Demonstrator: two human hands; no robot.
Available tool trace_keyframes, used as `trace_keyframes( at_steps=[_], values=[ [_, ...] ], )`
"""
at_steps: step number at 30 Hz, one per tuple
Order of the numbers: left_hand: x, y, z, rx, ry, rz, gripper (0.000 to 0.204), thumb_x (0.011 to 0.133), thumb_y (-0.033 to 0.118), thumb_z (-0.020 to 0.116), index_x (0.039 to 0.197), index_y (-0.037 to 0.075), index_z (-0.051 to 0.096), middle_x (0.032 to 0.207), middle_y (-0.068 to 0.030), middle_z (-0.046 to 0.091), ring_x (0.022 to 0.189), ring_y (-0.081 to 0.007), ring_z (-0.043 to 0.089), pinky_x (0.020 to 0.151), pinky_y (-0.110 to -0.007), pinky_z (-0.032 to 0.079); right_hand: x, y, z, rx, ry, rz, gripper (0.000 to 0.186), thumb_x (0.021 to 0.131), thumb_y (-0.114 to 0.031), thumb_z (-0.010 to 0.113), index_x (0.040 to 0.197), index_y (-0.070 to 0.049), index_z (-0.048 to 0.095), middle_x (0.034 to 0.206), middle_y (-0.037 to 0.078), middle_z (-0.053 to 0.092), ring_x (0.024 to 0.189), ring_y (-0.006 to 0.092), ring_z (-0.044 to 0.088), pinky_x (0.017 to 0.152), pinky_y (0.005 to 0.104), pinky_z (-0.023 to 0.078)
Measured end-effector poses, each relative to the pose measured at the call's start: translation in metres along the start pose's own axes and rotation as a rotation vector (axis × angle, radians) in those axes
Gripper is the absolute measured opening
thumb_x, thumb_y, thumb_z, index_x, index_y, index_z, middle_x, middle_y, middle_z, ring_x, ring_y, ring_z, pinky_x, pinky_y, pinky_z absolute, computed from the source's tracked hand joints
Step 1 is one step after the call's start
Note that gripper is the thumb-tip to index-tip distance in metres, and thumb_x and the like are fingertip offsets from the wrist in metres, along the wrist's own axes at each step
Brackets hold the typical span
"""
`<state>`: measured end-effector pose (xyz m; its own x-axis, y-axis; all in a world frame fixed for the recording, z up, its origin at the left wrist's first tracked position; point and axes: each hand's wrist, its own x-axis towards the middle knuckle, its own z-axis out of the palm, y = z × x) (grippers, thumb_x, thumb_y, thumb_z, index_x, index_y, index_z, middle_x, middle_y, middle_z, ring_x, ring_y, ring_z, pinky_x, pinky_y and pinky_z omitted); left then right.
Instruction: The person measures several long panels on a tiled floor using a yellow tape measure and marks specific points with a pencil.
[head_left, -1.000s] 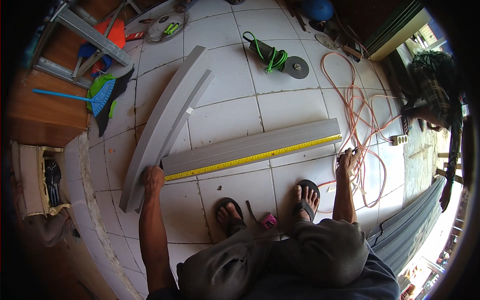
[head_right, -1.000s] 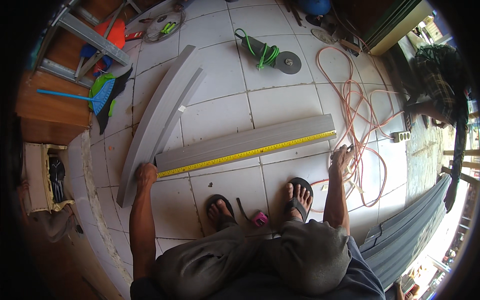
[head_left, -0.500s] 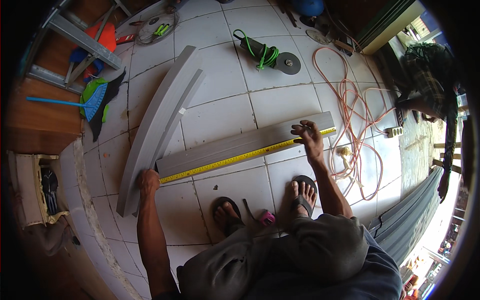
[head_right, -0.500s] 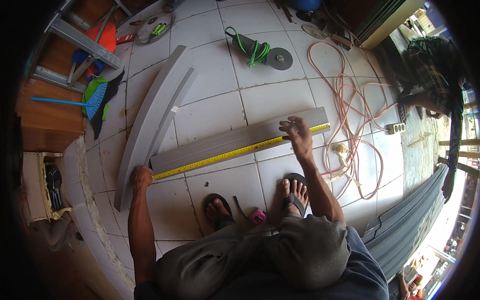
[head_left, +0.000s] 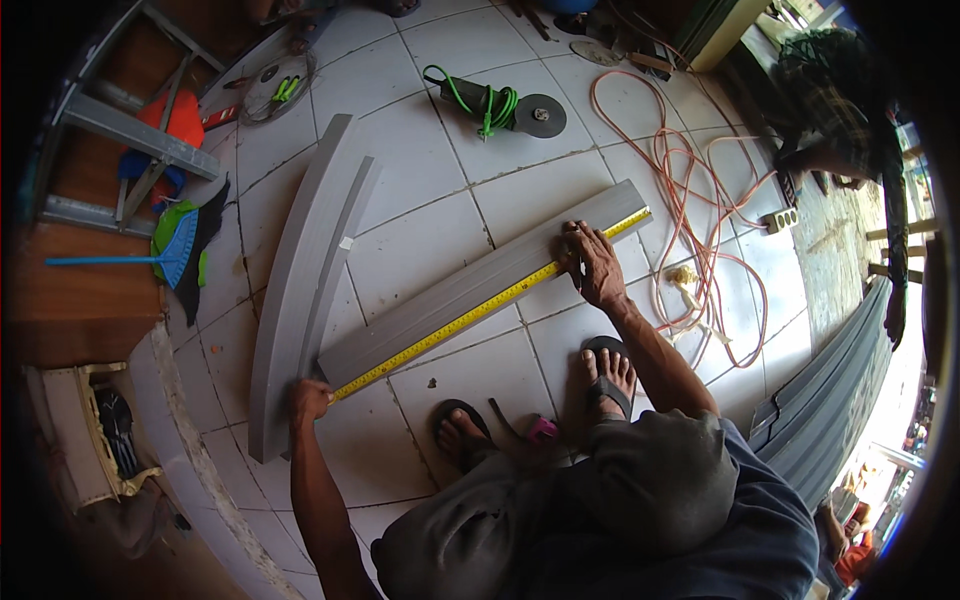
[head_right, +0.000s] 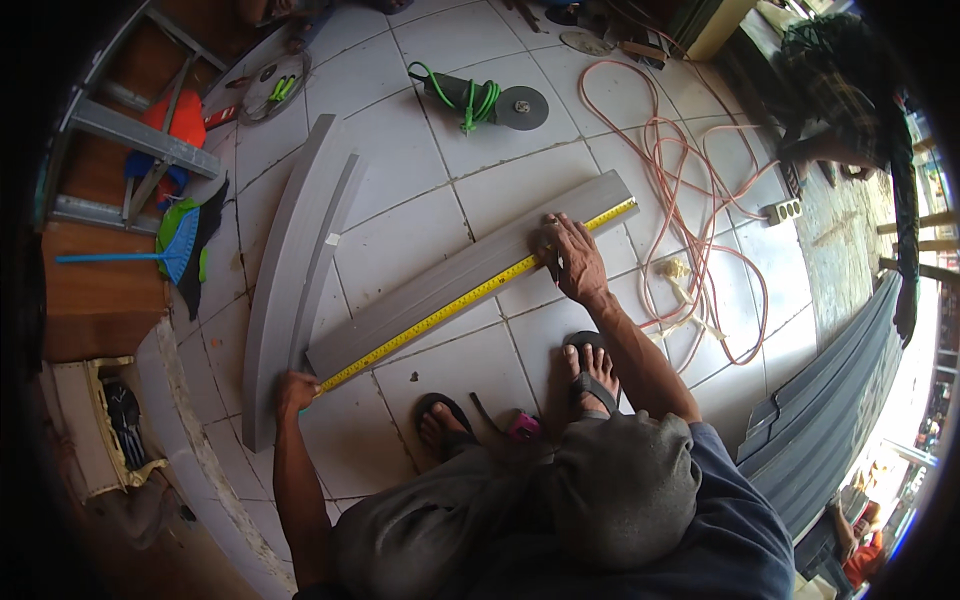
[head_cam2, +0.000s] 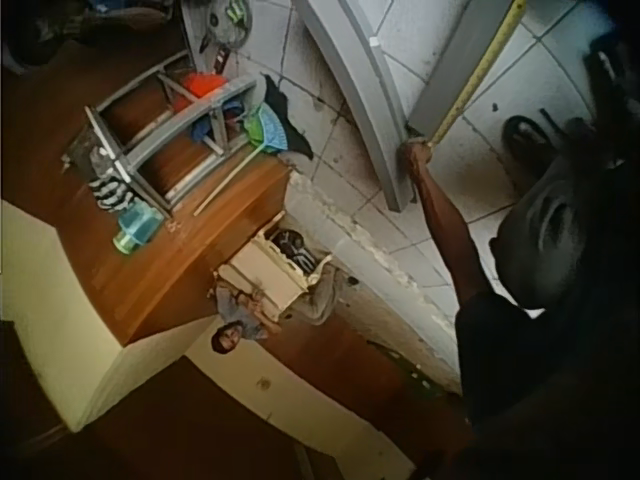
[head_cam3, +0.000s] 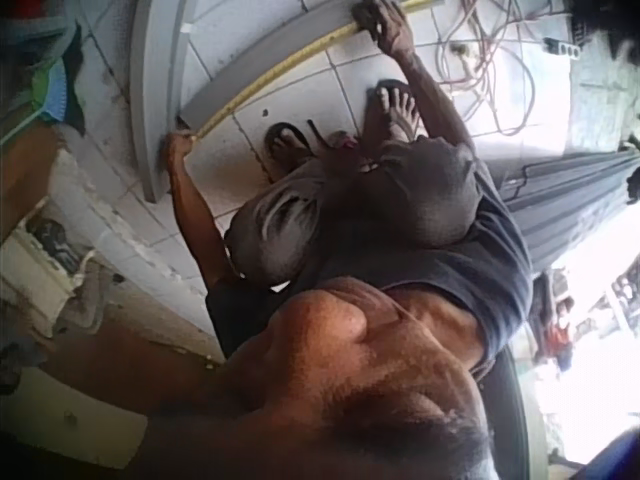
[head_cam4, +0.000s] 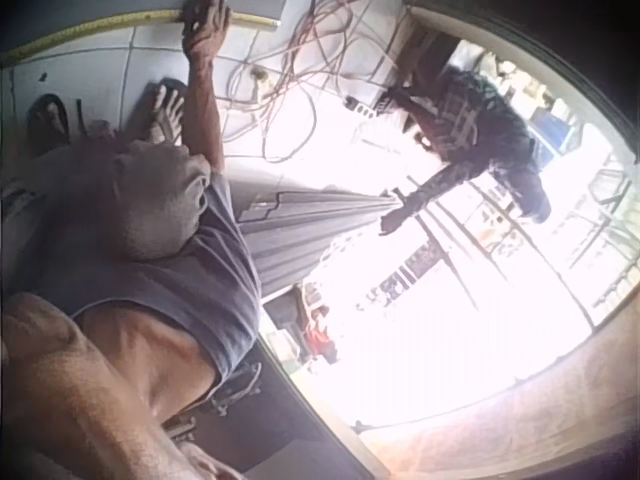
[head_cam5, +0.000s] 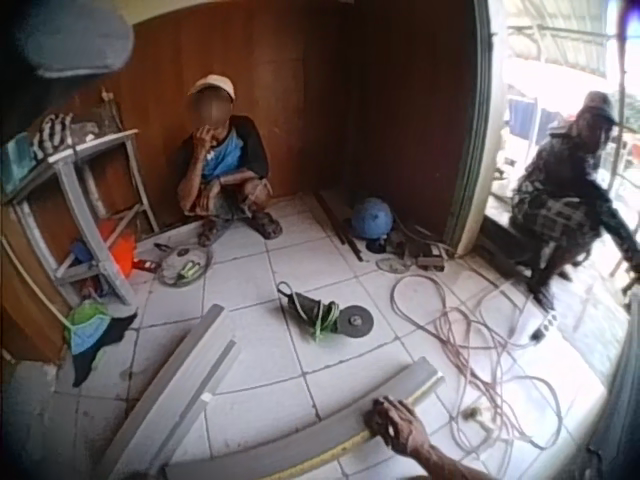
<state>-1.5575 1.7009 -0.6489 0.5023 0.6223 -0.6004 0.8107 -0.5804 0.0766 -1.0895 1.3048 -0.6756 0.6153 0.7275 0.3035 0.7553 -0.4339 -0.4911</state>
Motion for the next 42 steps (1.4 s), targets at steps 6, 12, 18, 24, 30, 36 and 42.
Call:
trace_keyframes(
  at_steps=[6, 12, 18, 24, 30, 36, 42],
  values=[
    [0.001, 0.005, 0.017, 0.027, 0.008, 0.069, 0.017, 0.079, 0.018, 0.074, 0.095, 0.014, 0.077, 0.091, -0.0119, 0.073, 0.083, -0.0283, 0.071, 0.078, -0.036, 0.054, 0.003, 0.014, -0.005, 0.064, -0.003, 0.012, 0.042, 0.092, -0.016, 0.062, 0.131, -0.008, 0.048, 0.14, 0.012, 0.052, 0.137, 0.0314, 0.042, 0.115, 0.0485, 0.031],
    [0.002, 0.011, 0.01, -0.039, -0.059, -0.065, 0.018, 0.078, 0.018, 0.075, 0.095, 0.013, 0.077, 0.091, -0.0121, 0.073, 0.081, -0.0268, 0.071, 0.076, -0.036, 0.054, -0.001, 0.015, -0.001, 0.043, 0.016, 0.026, 0.044, 0.091, -0.017, 0.062, 0.132, -0.008, 0.048, 0.14, 0.011, 0.053, 0.137, 0.0302, 0.042, 0.115, 0.048, 0.03],
    [0.007, 0.012, 0.005, 0.022, -0.105, -0.095, 0.018, 0.078, 0.019, 0.076, 0.095, 0.013, 0.077, 0.092, -0.012, 0.073, 0.082, -0.0265, 0.071, 0.076, -0.036, 0.054, -0.002, 0.014, 0.005, 0.021, 0.029, 0.019, 0.045, 0.092, -0.019, 0.061, 0.133, -0.007, 0.047, 0.14, 0.011, 0.052, 0.137, 0.0305, 0.042, 0.116, 0.0481, 0.03],
    [0.013, 0.0, 0.012, 0.052, -0.118, -0.108, 0.019, 0.077, 0.023, 0.076, 0.094, 0.015, 0.078, 0.092, -0.0097, 0.074, 0.082, -0.025, 0.071, 0.076, -0.035, 0.054, -0.001, 0.012, 0.006, 0.012, 0.039, 0.017, 0.049, 0.092, -0.02, 0.061, 0.136, -0.006, 0.045, 0.14, 0.012, 0.052, 0.137, 0.0306, 0.042, 0.116, 0.0482, 0.029],
    [0.013, 0.016, 0.008, 0.097, -0.143, -0.161, 0.02, 0.077, 0.024, 0.076, 0.096, 0.016, 0.077, 0.092, -0.0085, 0.074, 0.083, -0.0241, 0.071, 0.076, -0.036, 0.054, -0.004, 0.014, 0.003, 0.019, 0.015, 0.029, 0.048, 0.092, -0.019, 0.061, 0.136, -0.006, 0.045, 0.14, 0.012, 0.052, 0.138, 0.0307, 0.041, 0.116, 0.0482, 0.029],
    [0.013, 0.018, 0.007, 0.081, -0.125, -0.179, 0.021, 0.074, 0.02, 0.08, 0.093, 0.011, 0.078, 0.087, -0.0106, 0.074, 0.08, -0.0217, 0.071, 0.076, -0.034, 0.054, 0.0, 0.01, 0.0, 0.035, 0.01, 0.044, 0.044, 0.093, -0.019, 0.06, 0.133, -0.007, 0.047, 0.141, 0.011, 0.052, 0.139, 0.0302, 0.039, 0.116, 0.048, 0.028],
    [0.014, 0.011, 0.014, 0.075, -0.082, -0.13, 0.022, 0.073, 0.019, 0.079, 0.093, 0.011, 0.077, 0.088, -0.011, 0.074, 0.08, -0.0231, 0.071, 0.075, -0.035, 0.054, -0.001, 0.012, 0.001, 0.027, 0.014, 0.045, 0.043, 0.093, -0.019, 0.06, 0.132, -0.007, 0.048, 0.142, 0.011, 0.051, 0.138, 0.0303, 0.04, 0.117, 0.0476, 0.027]
  ],
)
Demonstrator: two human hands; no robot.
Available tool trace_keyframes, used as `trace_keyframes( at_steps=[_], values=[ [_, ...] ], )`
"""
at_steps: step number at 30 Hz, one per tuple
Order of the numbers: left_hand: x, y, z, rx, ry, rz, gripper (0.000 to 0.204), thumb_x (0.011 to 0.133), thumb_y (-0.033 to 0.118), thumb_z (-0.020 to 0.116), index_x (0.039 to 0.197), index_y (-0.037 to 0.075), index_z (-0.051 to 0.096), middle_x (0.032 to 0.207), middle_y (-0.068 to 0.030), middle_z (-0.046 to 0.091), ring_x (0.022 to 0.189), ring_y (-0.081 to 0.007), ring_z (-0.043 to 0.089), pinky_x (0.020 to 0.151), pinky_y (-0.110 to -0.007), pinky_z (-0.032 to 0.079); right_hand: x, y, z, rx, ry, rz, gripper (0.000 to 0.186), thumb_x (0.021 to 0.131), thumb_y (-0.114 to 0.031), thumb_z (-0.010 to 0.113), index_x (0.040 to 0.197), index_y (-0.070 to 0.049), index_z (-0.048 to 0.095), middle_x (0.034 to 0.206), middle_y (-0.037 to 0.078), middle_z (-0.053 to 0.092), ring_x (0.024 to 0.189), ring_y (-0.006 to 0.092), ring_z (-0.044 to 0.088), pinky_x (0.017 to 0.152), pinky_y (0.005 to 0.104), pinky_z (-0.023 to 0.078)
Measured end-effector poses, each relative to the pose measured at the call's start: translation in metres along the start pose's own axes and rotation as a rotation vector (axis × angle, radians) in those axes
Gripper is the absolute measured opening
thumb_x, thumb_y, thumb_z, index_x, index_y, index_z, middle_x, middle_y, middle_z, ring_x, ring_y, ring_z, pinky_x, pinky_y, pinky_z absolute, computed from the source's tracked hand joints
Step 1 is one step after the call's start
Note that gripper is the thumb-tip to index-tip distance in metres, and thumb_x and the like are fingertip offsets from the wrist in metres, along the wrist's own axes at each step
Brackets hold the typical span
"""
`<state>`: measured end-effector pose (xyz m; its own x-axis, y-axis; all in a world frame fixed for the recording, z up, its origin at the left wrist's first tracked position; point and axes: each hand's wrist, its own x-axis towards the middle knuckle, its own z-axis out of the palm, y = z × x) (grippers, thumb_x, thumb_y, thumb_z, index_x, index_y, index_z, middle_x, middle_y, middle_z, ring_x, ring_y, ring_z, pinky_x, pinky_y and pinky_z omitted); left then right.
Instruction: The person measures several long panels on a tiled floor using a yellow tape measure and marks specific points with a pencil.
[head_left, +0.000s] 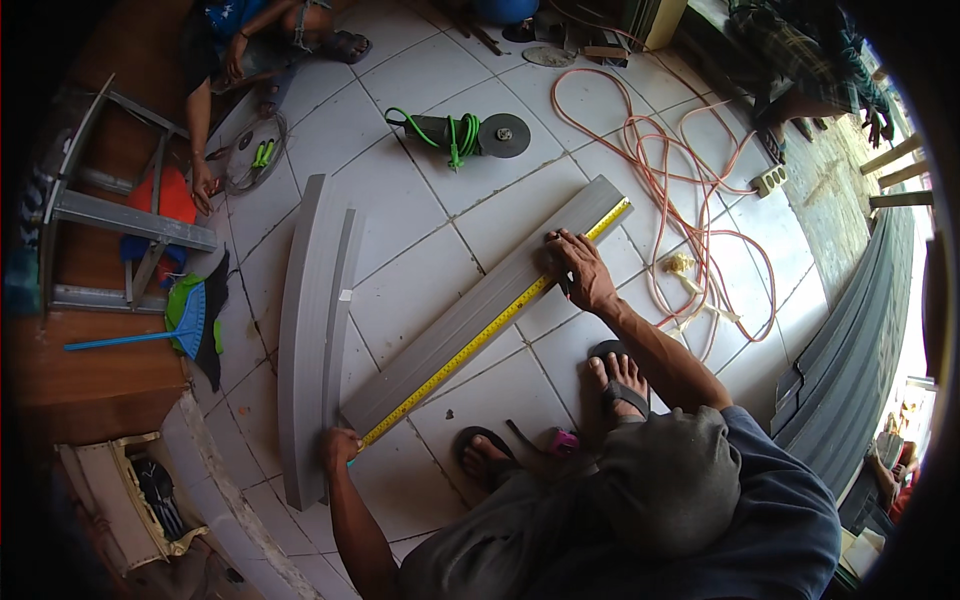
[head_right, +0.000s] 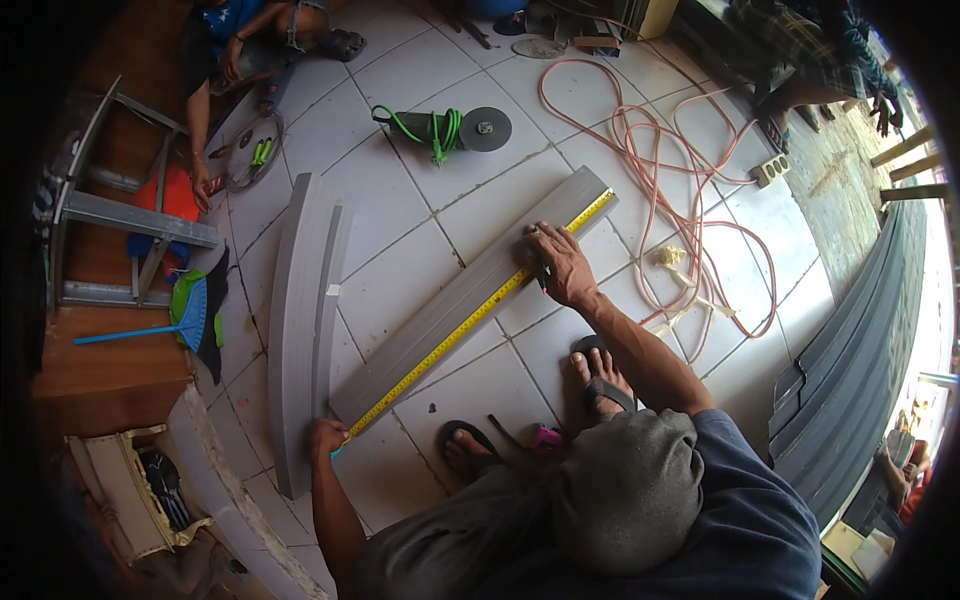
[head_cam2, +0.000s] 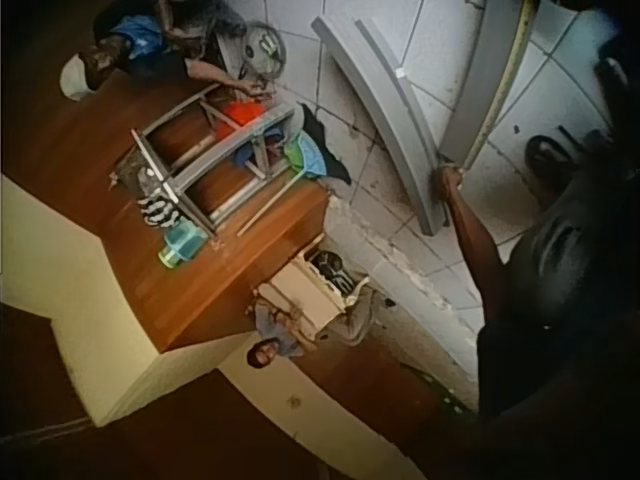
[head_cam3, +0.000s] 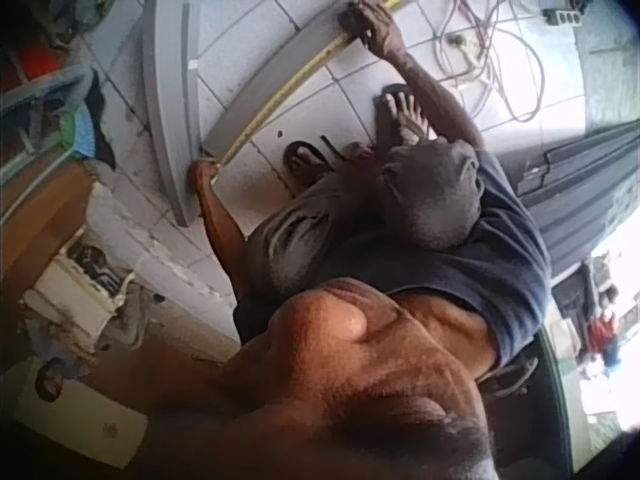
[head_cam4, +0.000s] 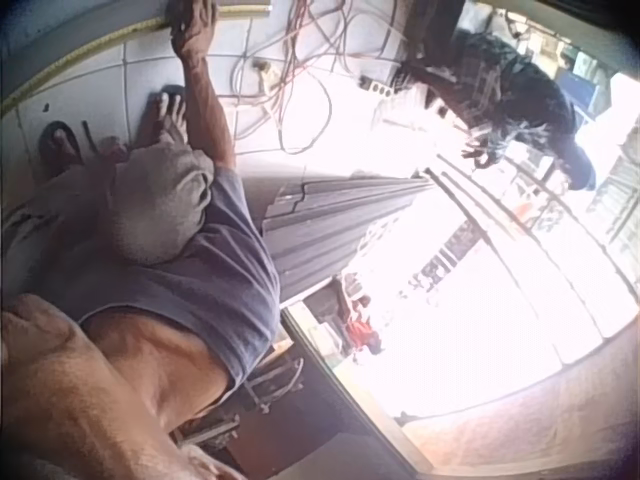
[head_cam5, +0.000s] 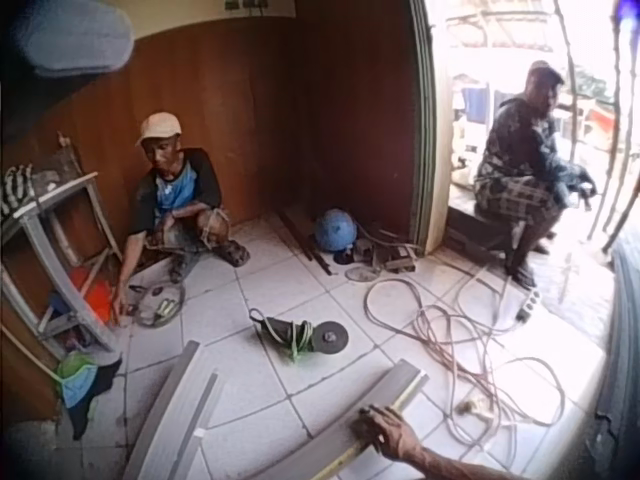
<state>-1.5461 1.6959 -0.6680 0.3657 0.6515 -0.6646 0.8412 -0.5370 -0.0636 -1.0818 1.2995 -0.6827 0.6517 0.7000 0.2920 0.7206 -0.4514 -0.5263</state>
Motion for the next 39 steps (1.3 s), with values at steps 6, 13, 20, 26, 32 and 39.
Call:
trace_keyframes(
  at_steps=[6, 13, 20, 26, 32, 39],
  values=[
    [-0.003, 0.001, -0.004, 0.057, -0.024, 0.001, 0.021, 0.075, 0.022, 0.078, 0.096, 0.016, 0.077, 0.094, -0.0091, 0.074, 0.085, -0.0255, 0.071, 0.078, -0.034, 0.054, 0.002, -0.003, -0.001, 0.023, 0.001, -0.003, 0.04, 0.094, -0.019, 0.059, 0.131, -0.008, 0.049, 0.141, 0.012, 0.051, 0.138, 0.0308, 0.041, 0.116, 0.048, 0.028],
    [-0.01, 0.008, -0.01, 0.035, -0.025, -0.028, 0.02, 0.075, 0.022, 0.078, 0.095, 0.015, 0.077, 0.093, -0.0099, 0.073, 0.085, -0.0256, 0.071, 0.078, -0.034, 0.054, 0.002, -0.004, 0.002, 0.015, 0.02, -0.019, 0.035, 0.095, -0.019, 0.057, 0.128, -0.009, 0.05, 0.139, 0.012, 0.053, 0.135, 0.0331, 0.044, 0.113, 0.0514, 0.031],
    [-0.01, 0.015, -0.013, -0.008, -0.036, -0.041, 0.019, 0.076, 0.019, 0.078, 0.094, 0.015, 0.077, 0.091, -0.0114, 0.073, 0.082, -0.0254, 0.071, 0.077, -0.034, 0.054, 0.001, 0.002, 0.002, -0.007, 0.01, -0.024, 0.038, 0.093, -0.016, 0.059, 0.129, -0.008, 0.05, 0.141, 0.013, 0.052, 0.137, 0.033, 0.042, 0.114, 0.0509, 0.03],
    [-0.009, 0.008, -0.007, -0.03, -0.027, -0.048, 0.018, 0.076, 0.019, 0.077, 0.094, 0.013, 0.077, 0.09, -0.0119, 0.073, 0.081, -0.025, 0.071, 0.076, -0.034, 0.054, 0.001, -0.001, 0.005, 0.023, 0.042, -0.016, 0.034, 0.094, -0.013, 0.059, 0.126, -0.006, 0.053, 0.139, 0.014, 0.054, 0.135, 0.0346, 0.044, 0.113, 0.0493, 0.031],
    [-0.011, 0.012, -0.012, -0.025, -0.043, -0.024, 0.018, 0.077, 0.019, 0.077, 0.093, 0.012, 0.077, 0.088, -0.0117, 0.073, 0.079, -0.0246, 0.071, 0.075, -0.035, 0.054, 0.0, 0.003, 0.006, 0.017, 0.011, -0.016, 0.044, 0.089, -0.014, 0.062, 0.132, -0.008, 0.05, 0.142, 0.013, 0.05, 0.138, 0.0332, 0.041, 0.115, 0.0492, 0.028],
    [-0.017, 0.018, -0.017, -0.015, -0.031, -0.034, 0.02, 0.077, 0.019, 0.078, 0.096, 0.013, 0.076, 0.093, -0.0107, 0.073, 0.084, -0.0255, 0.071, 0.076, -0.035, 0.054, 0.0, 0.005, 0.009, 0.013, 0.025, -0.031, 0.042, 0.09, -0.015, 0.062, 0.13, -0.007, 0.052, 0.142, 0.012, 0.052, 0.137, 0.0333, 0.042, 0.115, 0.0487, 0.028]
  ],
)
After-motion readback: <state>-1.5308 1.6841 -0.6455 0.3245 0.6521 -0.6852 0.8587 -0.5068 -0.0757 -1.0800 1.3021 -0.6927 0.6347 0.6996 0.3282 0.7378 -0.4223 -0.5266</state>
